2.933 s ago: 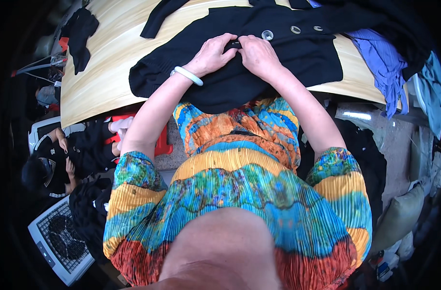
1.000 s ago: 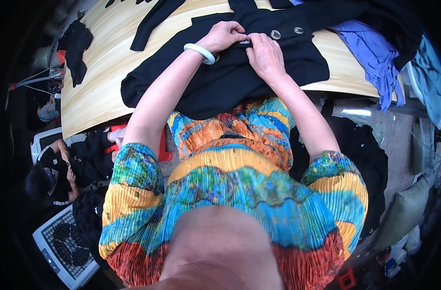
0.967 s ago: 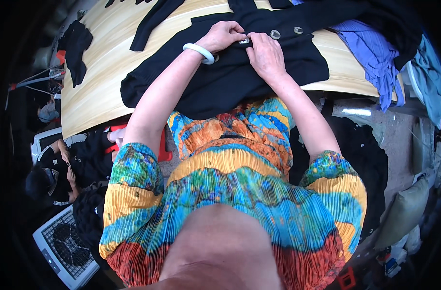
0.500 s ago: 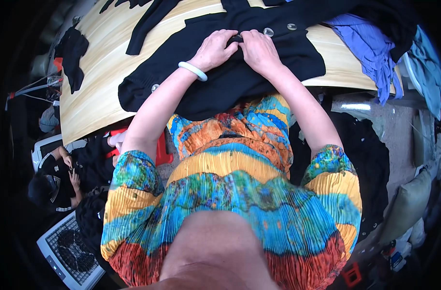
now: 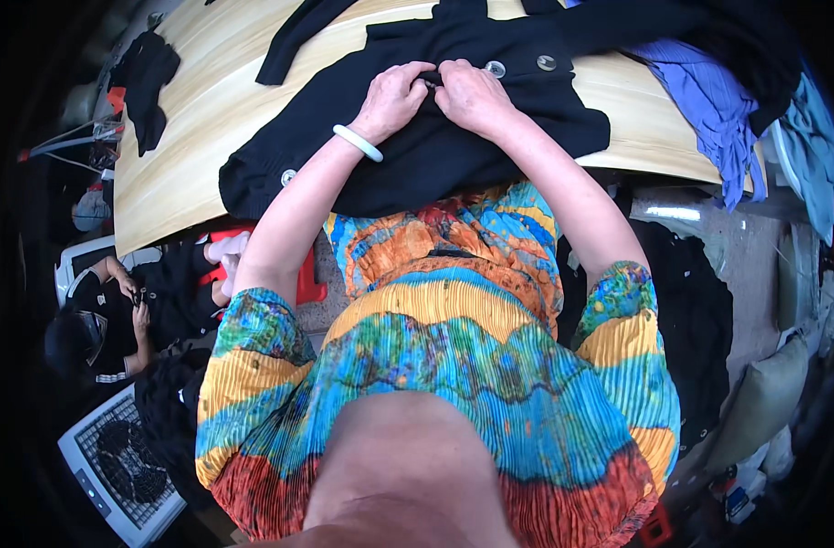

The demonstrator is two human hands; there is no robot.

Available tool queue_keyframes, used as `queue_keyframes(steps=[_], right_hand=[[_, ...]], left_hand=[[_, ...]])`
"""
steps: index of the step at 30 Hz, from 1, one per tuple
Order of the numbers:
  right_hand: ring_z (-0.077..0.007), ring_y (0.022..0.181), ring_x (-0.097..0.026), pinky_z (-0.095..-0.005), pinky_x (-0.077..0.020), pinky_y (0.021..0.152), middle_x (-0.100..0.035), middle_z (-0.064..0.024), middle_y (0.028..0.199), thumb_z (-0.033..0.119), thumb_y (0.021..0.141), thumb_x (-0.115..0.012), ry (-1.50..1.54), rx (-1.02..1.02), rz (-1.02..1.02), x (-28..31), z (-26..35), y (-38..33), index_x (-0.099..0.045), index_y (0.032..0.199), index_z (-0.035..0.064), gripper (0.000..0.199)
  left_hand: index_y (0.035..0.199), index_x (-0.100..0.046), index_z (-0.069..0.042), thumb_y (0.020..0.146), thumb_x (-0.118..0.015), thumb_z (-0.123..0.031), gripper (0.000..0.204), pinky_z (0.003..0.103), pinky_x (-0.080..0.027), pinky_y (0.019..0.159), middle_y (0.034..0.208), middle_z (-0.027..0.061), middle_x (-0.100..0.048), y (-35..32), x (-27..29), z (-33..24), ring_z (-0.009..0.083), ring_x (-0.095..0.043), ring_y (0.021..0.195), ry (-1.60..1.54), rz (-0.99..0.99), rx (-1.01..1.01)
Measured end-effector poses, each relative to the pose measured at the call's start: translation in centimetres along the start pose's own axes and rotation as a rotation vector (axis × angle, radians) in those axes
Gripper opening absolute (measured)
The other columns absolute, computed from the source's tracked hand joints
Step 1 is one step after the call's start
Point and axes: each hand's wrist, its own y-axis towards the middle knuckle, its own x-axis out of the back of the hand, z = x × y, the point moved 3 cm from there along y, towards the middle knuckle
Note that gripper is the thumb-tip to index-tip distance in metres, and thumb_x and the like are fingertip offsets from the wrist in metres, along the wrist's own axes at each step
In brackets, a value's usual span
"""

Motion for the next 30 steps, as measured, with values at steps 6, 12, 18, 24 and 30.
queue_keyframes(steps=[6,12,18,24,30], right_hand=[[-0.0347,0.088,-0.057,-0.0415,-0.0448,0.077,-0.057,-0.0184,0.094,0.013,0.075,-0.05,0.127,-0.017,0.004,0.4,-0.9,0.0,-0.054,0.096,0.0,0.024],[-0.0317,0.086,-0.058,-0.0376,-0.0451,0.076,-0.059,-0.0151,0.093,0.014,0.075,-0.053,0.261,0.092,0.005,0.4,-1.2,0.4,-0.057,0.099,0.0025,0.027],[-0.0273,0.081,-0.06,-0.0337,-0.0456,0.073,-0.062,-0.0137,0.084,0.029,0.075,-0.061,0.385,-0.073,0.173,0.4,-2.2,1.6,-0.061,0.092,0.0049,0.03],[-0.0326,0.086,-0.058,-0.0384,-0.0454,0.076,-0.062,-0.0156,0.089,0.032,0.076,-0.062,0.111,0.059,0.116,3.6,-2.1,-0.7,-0.058,0.098,0.003,0.036],[-0.0328,0.088,-0.056,-0.0393,-0.0446,0.079,-0.06,-0.0173,0.089,0.02,0.08,-0.056,-0.026,-0.016,0.177,5.7,-4.8,-4.4,-0.058,0.098,0.0006,0.027]], left_hand=[[0.103,-0.053,-0.005,0.08,-0.047,-0.004,0.024,0.038,-0.046,0.077,0.09,0.0161,-0.061,-0.1,0.4,0.2,0.0324,-0.058,0.088,-0.128,0.013,-0.02],[0.103,-0.052,-0.004,0.08,-0.05,-0.002,0.022,0.034,-0.047,0.075,0.092,0.0136,-0.061,0.5,0.9,0.4,0.0288,-0.06,0.088,-0.246,0.099,-0.006],[0.106,-0.053,-0.004,0.081,-0.056,-0.006,0.025,0.025,-0.046,0.076,0.089,0.005,-0.059,0.9,1.2,1.2,0.0118,-0.056,0.083,-0.348,0.3,0.161],[0.109,-0.052,-0.003,0.077,-0.065,-0.011,0.036,0.024,-0.043,0.082,0.095,0.006,-0.056,1.3,1.6,1.4,0.0135,-0.053,0.089,-0.354,0.374,0.154],[0.099,-0.06,-0.003,0.08,-0.061,-0.024,0.028,0.029,-0.047,0.074,0.089,0.0101,-0.06,4.7,1.1,-2.0,0.0191,-0.059,0.08,-0.052,0.146,0.009]])
